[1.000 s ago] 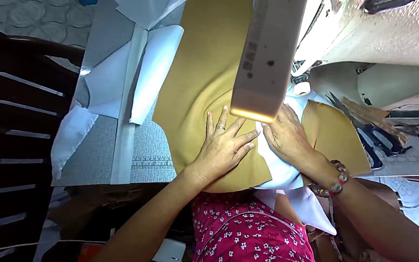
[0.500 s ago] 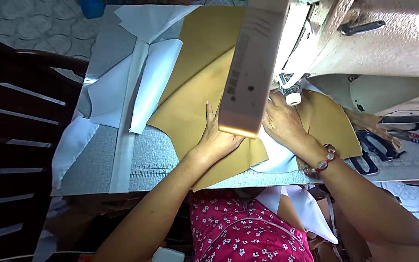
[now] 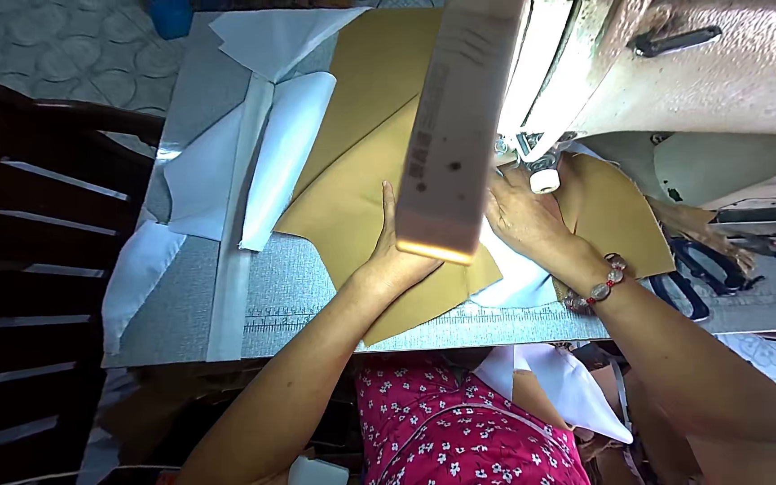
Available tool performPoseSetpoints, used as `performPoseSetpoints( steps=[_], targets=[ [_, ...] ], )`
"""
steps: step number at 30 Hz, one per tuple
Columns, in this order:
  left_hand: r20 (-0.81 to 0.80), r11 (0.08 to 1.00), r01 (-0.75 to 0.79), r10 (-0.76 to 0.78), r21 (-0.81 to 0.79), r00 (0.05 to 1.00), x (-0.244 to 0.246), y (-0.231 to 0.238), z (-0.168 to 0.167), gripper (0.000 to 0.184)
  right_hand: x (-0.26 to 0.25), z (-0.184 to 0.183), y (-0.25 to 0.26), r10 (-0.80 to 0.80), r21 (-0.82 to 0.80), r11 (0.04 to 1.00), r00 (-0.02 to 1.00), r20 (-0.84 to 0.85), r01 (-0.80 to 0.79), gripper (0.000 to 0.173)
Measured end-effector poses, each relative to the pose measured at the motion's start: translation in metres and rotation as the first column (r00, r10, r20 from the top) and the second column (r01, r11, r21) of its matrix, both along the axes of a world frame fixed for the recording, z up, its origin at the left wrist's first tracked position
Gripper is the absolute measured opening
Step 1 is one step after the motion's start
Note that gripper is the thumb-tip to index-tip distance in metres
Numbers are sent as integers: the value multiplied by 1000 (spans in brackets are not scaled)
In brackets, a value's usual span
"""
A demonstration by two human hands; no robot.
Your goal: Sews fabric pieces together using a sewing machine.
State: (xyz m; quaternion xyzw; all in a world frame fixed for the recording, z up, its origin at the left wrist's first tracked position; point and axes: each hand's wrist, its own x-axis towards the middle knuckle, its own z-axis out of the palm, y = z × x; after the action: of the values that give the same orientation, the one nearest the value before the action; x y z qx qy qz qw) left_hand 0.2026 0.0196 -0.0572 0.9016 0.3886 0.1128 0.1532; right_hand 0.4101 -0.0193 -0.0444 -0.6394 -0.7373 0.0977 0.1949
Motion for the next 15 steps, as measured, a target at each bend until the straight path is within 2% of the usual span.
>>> performPoseSetpoints(
  steps=[4,6,9,12,15],
  targets=[
    [30,997,23,-25,71,999,2,21,-14,43,8,-9,24,-59,-15,998,998,15,59,44],
    [47,997,54,-57,63,997,0,25,-8,41,14,-16,43,4,-22,1000,997,75,-2,49],
    [82,996,64,-69,65,994,0,30,-4,45,19,-20,52,52,-10,999,996,79,-51,49],
    [142,995,32,-45,92,989,3,35,-9,52,14,9,14,20,1,1000,1000,16,-20,35],
    [143,991,-47,30,121,989,9,11,3,49,6,37,-25,42,120,992,998,53,-48,35]
  ],
)
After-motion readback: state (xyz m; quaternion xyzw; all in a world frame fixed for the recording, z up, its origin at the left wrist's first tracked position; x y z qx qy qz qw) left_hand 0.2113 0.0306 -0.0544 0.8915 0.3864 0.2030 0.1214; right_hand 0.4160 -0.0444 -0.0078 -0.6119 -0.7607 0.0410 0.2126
